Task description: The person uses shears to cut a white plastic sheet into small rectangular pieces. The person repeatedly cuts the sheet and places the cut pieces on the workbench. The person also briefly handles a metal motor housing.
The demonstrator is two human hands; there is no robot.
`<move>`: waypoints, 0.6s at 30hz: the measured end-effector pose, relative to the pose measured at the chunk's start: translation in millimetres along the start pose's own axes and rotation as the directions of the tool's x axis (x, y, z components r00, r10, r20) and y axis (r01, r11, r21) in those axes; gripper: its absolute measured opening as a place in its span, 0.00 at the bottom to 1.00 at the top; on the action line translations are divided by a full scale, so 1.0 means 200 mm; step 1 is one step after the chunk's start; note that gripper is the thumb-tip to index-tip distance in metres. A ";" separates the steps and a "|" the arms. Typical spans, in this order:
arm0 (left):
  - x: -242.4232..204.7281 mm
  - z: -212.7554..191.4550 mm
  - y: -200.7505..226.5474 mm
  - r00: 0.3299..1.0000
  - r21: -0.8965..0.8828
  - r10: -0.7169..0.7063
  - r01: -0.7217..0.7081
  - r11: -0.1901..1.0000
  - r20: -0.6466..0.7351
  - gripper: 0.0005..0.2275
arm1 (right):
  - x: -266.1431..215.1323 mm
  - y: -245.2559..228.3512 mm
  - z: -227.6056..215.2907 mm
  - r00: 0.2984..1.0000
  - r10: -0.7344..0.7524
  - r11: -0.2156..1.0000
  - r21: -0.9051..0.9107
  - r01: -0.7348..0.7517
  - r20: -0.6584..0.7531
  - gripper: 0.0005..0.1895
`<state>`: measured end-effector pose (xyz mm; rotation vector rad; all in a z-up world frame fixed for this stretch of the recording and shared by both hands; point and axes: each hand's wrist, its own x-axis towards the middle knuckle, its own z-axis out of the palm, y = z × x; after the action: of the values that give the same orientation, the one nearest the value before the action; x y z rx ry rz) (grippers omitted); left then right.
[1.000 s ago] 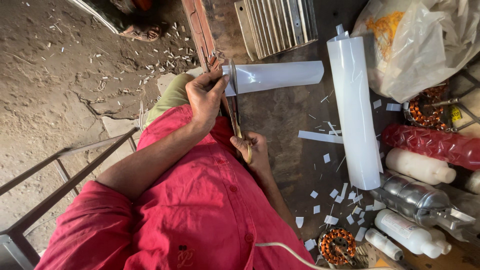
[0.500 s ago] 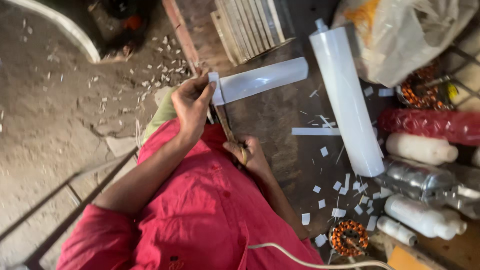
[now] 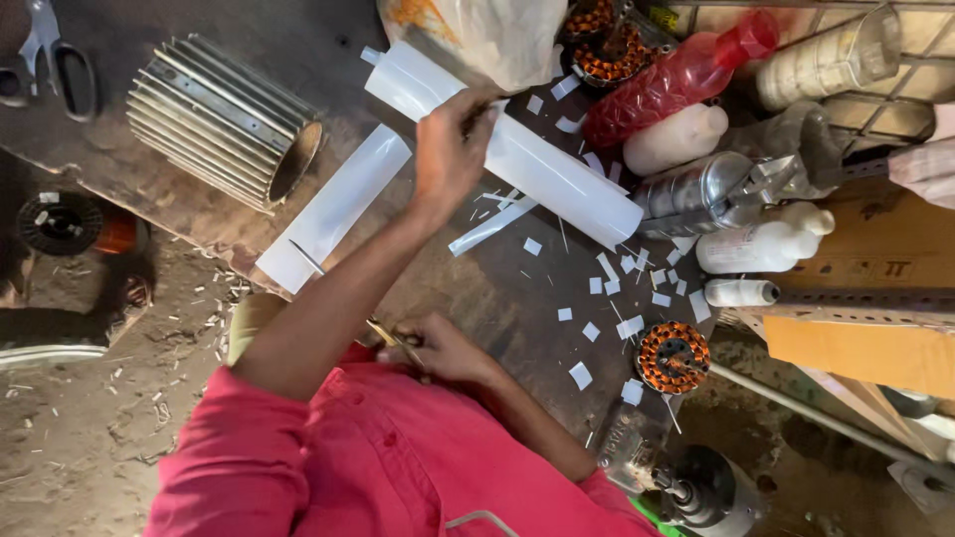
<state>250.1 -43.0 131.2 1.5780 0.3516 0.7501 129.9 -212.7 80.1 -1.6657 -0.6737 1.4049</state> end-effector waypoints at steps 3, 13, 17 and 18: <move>-0.24 -0.35 -0.03 0.989 0.040 -0.068 0.063 0.997 0.129 0.08 | -0.04 0.05 -0.07 0.998 0.044 0.997 0.067 -0.047 0.047 0.15; -1.05 -1.10 -0.13 0.995 0.710 -0.040 -0.039 0.703 0.094 0.11 | 0.14 0.01 -0.14 0.971 0.145 0.989 -0.040 -0.140 0.191 0.19; -1.26 -1.14 -0.26 0.983 0.592 -0.055 0.149 0.792 -0.174 0.05 | 0.15 0.02 -0.05 0.968 0.177 0.984 -0.051 -0.170 0.177 0.19; -1.29 -1.13 -0.29 0.964 0.561 -0.116 0.236 0.794 -0.240 0.06 | 0.15 0.02 -0.04 0.971 0.169 0.985 -0.055 -0.162 0.171 0.18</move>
<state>-73.3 -21.9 7.4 2.0169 0.9387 0.6822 144.8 -192.4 62.3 -1.6750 -0.6781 1.6817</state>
